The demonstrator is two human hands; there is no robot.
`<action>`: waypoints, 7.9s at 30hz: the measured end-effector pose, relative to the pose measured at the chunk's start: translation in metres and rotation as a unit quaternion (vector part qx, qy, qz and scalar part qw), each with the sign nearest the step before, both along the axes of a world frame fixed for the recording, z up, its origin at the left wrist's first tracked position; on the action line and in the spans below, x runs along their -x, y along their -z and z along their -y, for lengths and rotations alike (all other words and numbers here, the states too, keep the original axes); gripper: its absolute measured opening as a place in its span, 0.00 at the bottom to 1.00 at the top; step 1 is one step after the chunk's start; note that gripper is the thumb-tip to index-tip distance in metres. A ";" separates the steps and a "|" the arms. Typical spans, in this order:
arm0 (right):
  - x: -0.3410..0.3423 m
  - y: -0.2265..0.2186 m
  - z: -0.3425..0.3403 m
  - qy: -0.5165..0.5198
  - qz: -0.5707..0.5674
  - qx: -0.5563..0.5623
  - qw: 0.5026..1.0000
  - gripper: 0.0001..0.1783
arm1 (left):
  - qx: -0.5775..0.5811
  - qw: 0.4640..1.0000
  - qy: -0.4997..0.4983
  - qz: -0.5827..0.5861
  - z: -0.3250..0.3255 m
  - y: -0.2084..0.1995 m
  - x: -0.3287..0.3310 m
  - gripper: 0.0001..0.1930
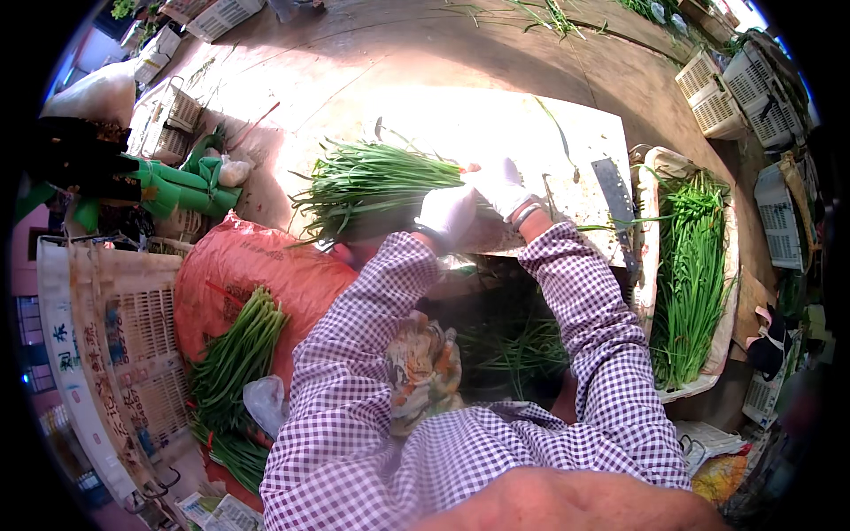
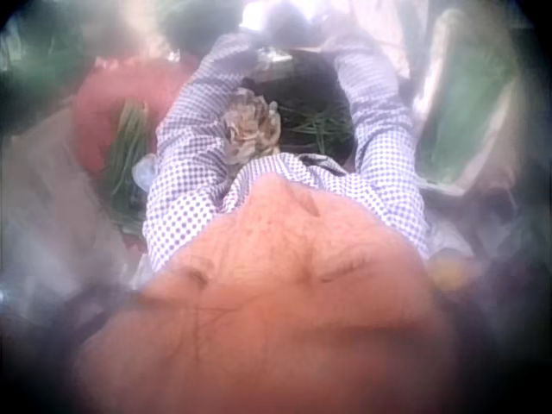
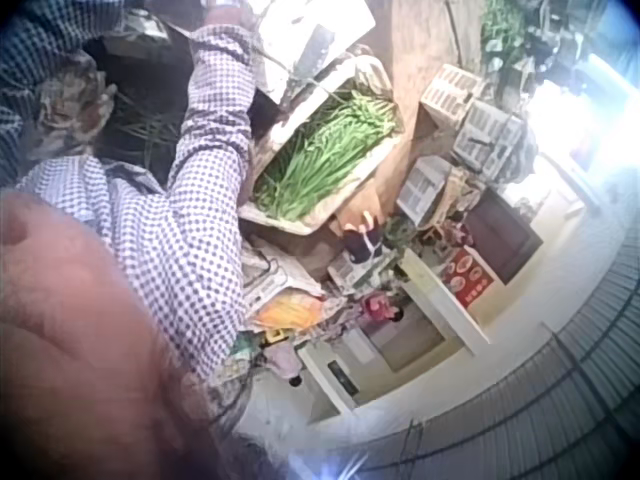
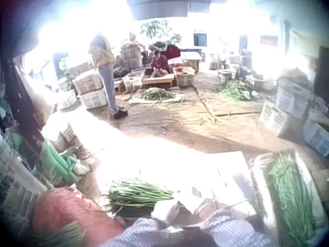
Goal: The person picks up bunches of green vegetables, aligns them on a wooden board, trims the ends with a cleaver, and secures them with a red band before placing them into a plastic crate.
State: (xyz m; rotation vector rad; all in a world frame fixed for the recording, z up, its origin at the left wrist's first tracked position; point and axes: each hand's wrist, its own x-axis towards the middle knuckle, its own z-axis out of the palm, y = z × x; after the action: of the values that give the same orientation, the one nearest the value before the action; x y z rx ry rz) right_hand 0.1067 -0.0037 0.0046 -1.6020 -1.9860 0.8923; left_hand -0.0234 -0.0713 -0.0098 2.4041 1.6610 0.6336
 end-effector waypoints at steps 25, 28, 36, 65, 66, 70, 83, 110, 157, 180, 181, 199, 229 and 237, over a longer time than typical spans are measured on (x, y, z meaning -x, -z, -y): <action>-0.065 0.024 0.110 -0.099 0.004 -0.344 0.934 0.05 | 0.233 0.956 -0.101 -0.145 -0.065 -0.059 -0.035 0.19; -0.153 0.023 0.119 0.161 -0.015 -0.290 0.943 0.05 | 0.160 0.971 -0.051 -0.172 -0.052 -0.080 -0.035 0.32; -0.269 0.060 0.111 0.320 0.393 -0.106 0.855 0.11 | 0.121 0.907 0.068 -0.398 -0.047 -0.025 -0.082 0.62; -0.180 0.040 0.246 0.307 -0.127 0.013 0.943 0.14 | 0.152 0.947 0.061 -0.277 -0.001 -0.019 -0.132 0.58; -0.170 0.024 0.248 0.296 -0.104 0.040 0.949 0.16 | 0.164 0.949 0.049 -0.266 -0.009 -0.004 -0.126 0.56; -0.151 0.020 0.253 0.239 -0.066 -0.025 0.968 0.16 | 0.173 0.959 0.034 -0.223 -0.028 0.029 -0.119 0.43; -0.144 0.023 0.228 0.189 -0.048 0.084 0.977 0.15 | 0.156 0.969 0.023 -0.190 -0.033 0.029 -0.117 0.31; -0.137 0.065 0.201 0.229 -0.081 0.203 0.948 0.17 | 0.227 0.949 0.027 -0.219 -0.008 -0.008 -0.129 0.57; -0.157 -0.149 0.230 -0.237 0.085 -0.448 0.858 0.25 | 0.479 0.629 0.099 0.604 0.189 -0.108 -0.094 0.26; -0.216 -0.164 0.370 0.125 -0.555 0.342 0.748 0.26 | -0.120 0.950 -0.023 0.288 0.340 -0.113 -0.147 0.43; -0.215 -0.156 0.372 0.136 -0.550 0.347 0.748 0.26 | 0.004 0.890 0.008 0.457 0.341 -0.102 -0.148 0.41; -0.287 -0.176 0.468 0.355 -0.495 0.033 0.792 0.19 | 0.549 0.300 0.089 0.775 0.336 -0.126 -0.251 0.18; -0.357 -0.169 0.723 0.376 -0.129 -0.038 0.917 0.58 | 0.641 0.411 0.245 0.599 0.444 -0.102 -0.406 0.33; -0.382 -0.187 0.714 0.446 -0.270 -0.172 0.836 0.61 | 0.704 0.366 0.260 0.551 0.492 -0.135 -0.439 0.30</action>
State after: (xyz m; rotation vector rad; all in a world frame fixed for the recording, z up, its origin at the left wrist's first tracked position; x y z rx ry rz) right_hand 0.4886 -0.7173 0.1915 -1.5629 -0.7783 0.4720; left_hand 0.4155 -0.5628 0.1253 0.5441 0.2057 0.2229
